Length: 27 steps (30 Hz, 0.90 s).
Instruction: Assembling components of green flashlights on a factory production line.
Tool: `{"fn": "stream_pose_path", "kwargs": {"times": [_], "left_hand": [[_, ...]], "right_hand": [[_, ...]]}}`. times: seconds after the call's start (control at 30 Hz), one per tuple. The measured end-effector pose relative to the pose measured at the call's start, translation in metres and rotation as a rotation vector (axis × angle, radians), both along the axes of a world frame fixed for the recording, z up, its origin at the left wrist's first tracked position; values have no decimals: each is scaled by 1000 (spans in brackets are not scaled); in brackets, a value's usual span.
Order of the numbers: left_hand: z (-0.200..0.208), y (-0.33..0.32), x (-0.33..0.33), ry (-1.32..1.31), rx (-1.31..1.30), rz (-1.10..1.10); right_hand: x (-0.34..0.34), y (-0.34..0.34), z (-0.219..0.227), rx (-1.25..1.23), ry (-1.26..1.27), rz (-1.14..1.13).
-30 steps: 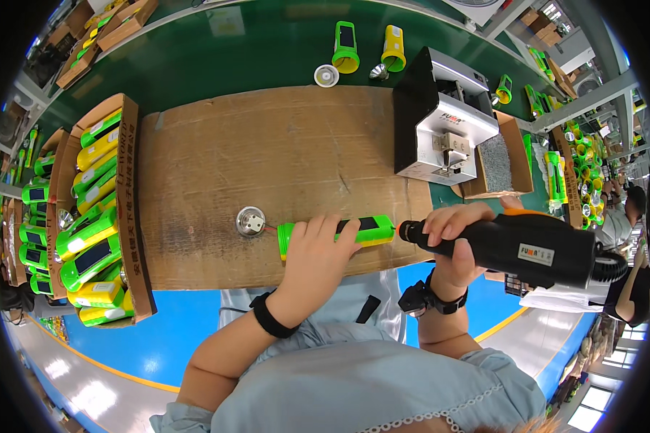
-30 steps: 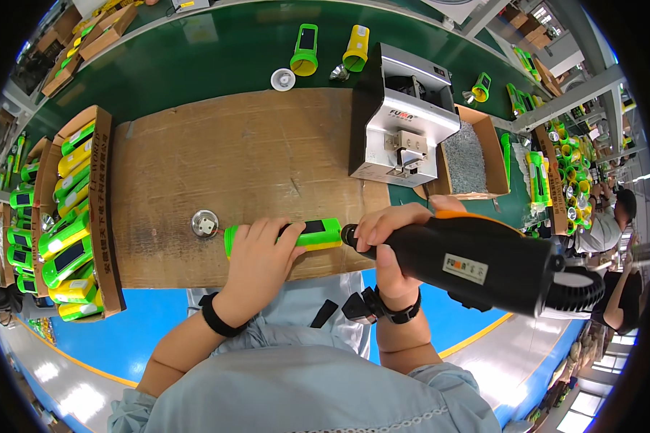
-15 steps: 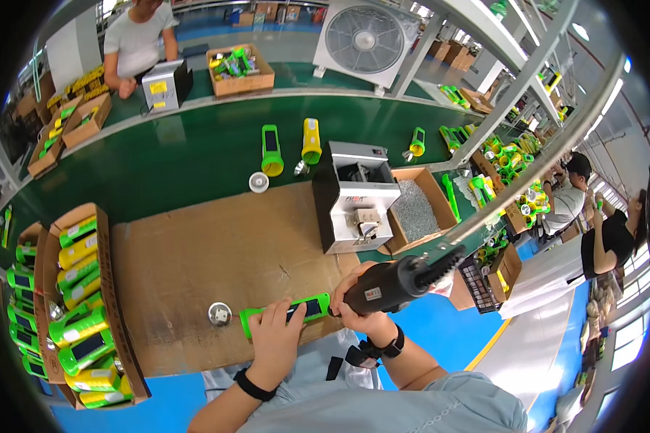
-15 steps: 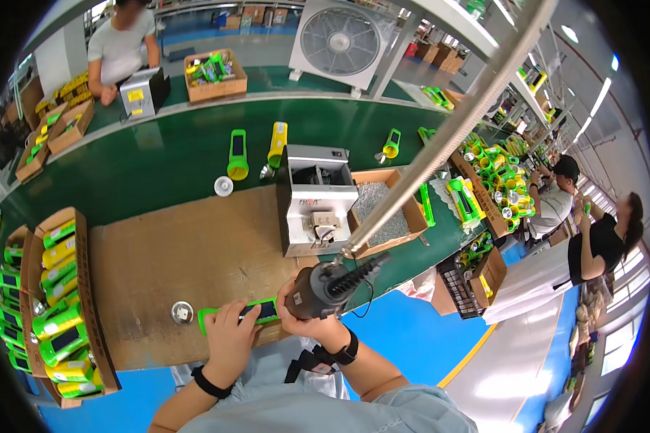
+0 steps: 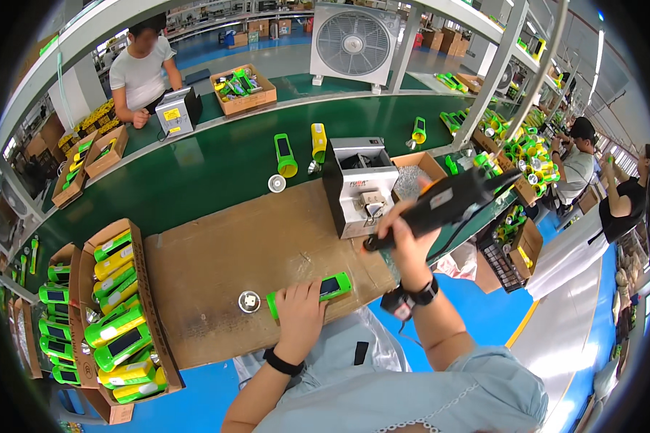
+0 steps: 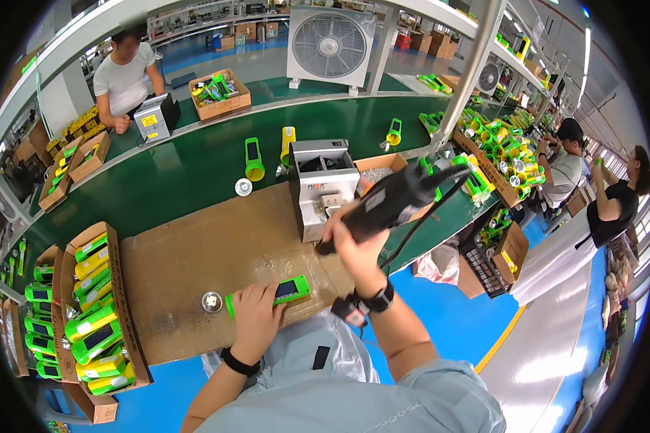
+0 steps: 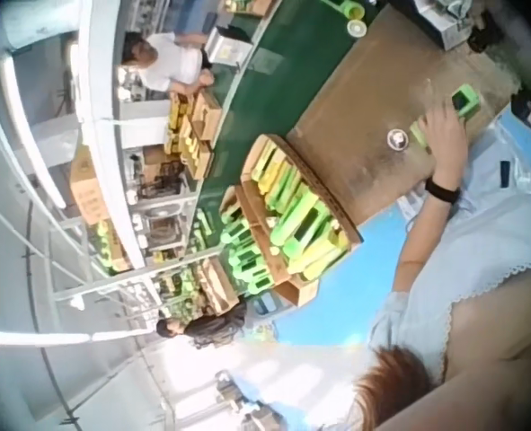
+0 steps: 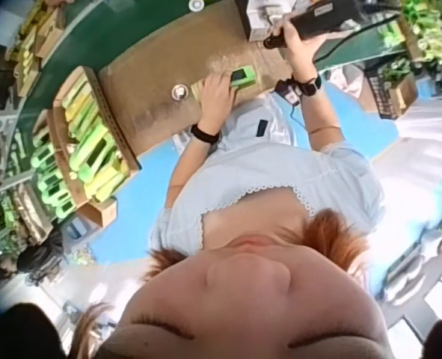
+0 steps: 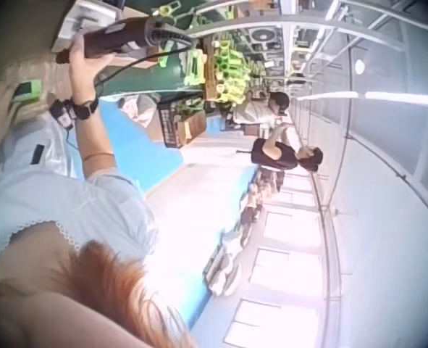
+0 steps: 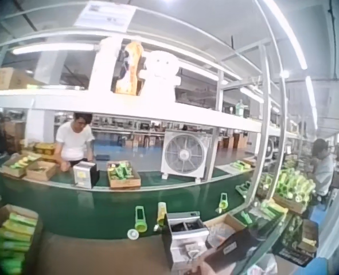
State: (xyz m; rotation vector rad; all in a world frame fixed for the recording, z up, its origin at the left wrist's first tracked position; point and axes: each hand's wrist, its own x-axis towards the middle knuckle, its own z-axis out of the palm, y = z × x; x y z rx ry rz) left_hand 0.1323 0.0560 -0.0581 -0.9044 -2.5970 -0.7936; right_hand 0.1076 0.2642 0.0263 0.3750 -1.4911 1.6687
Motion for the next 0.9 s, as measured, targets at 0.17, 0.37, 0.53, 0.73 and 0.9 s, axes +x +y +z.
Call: {"fn": "stream_pose_path", "kwargs": {"times": [0.17,0.37,0.53,0.73,0.9], "left_hand": [[-8,-2,-1,64,1,-43],[-8,-3,5,21,20,-34],[1,4,1,-11,27,-16],[-8,25,-8,-53,56,-56],[-16,26,-6,-22,31,-18]], "right_hand": [[-48,31,22,68,-16,-246],[-70,46,2,93,-138,-328],[-57,32,11,73,-222,-142],[-4,-10,-6,-14,-200,116],[6,-25,-21,59,-160,145]]}}
